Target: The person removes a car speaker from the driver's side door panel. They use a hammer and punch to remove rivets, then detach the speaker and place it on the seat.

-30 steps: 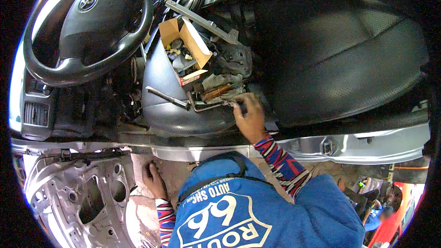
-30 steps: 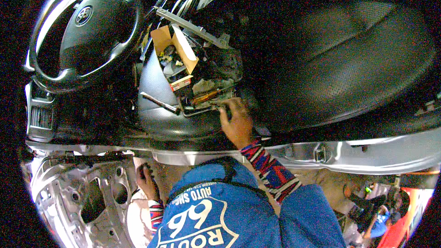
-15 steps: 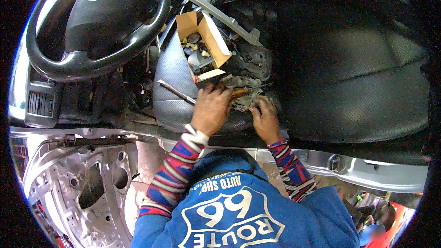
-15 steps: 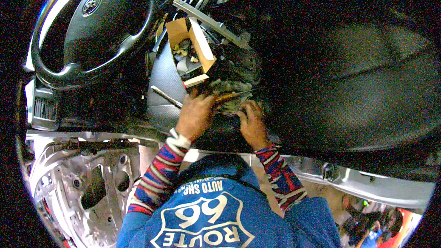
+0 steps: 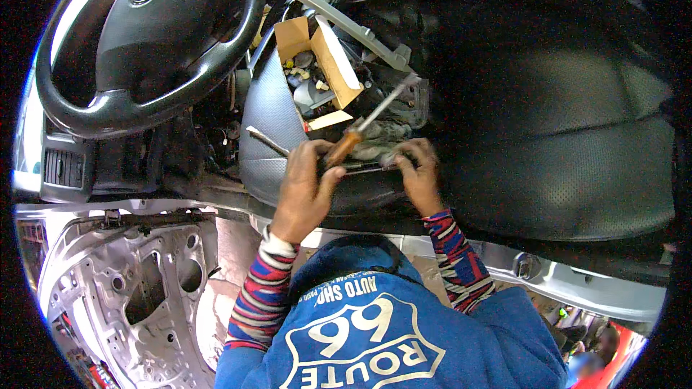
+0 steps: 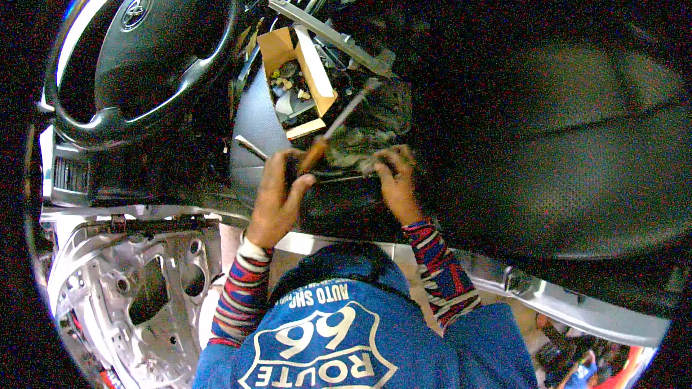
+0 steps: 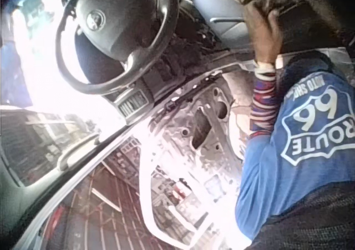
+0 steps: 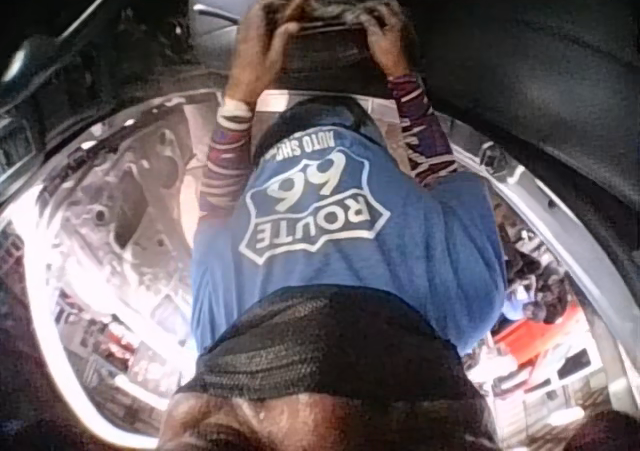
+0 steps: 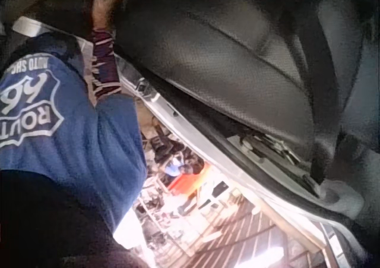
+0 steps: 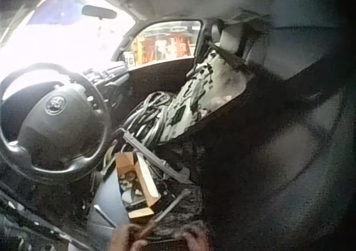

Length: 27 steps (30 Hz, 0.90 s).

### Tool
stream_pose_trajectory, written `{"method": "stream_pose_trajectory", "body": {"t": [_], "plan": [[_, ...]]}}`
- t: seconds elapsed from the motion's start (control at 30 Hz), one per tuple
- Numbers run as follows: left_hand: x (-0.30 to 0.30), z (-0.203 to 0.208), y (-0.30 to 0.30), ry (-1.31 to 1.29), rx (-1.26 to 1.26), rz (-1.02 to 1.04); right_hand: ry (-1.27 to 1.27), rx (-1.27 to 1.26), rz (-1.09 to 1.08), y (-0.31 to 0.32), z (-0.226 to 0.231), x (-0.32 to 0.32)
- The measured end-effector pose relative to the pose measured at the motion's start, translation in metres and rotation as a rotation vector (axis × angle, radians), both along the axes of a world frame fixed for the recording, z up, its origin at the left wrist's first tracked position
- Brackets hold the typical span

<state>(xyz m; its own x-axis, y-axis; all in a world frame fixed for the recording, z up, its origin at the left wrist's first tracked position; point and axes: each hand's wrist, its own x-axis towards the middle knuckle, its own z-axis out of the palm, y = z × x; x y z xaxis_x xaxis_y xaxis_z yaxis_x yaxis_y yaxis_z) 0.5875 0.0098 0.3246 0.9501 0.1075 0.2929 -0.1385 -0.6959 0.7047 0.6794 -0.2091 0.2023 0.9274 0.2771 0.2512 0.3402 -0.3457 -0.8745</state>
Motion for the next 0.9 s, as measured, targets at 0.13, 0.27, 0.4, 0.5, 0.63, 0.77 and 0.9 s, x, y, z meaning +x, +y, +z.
{"method": "stream_pose_trajectory", "body": {"t": [0.13, 0.27, 0.4, 0.5, 0.63, 0.77, 0.9], "plan": [[-0.044, -0.004, 0.022, 0.050, -0.456, 0.219, 0.102, 0.327, -0.362, 0.006, 0.015, 0.014], [-0.079, -0.016, 0.034, 0.115, -0.687, 0.495, 0.064, 0.400, -0.796, 0.008, 0.039, 0.019], [-0.091, -0.022, 0.033, 0.189, -0.750, 0.489, -0.134, 0.134, -0.873, 0.010, 0.050, 0.023], [-0.090, -0.023, 0.030, 0.115, -0.726, 0.469, -0.209, -0.082, -0.684, 0.013, 0.054, 0.020], [-0.090, -0.018, 0.031, 0.126, -0.823, 0.552, -0.367, -0.228, -0.458, 0.025, 0.061, 0.005], [-0.092, -0.016, 0.038, 0.154, -0.791, 0.592, -0.235, -0.151, 0.070, 0.049, 0.070, -0.004], [-0.096, -0.019, 0.040, 0.175, -0.815, 0.599, -0.282, -0.235, 0.205, 0.087, 0.074, -0.022]]}}
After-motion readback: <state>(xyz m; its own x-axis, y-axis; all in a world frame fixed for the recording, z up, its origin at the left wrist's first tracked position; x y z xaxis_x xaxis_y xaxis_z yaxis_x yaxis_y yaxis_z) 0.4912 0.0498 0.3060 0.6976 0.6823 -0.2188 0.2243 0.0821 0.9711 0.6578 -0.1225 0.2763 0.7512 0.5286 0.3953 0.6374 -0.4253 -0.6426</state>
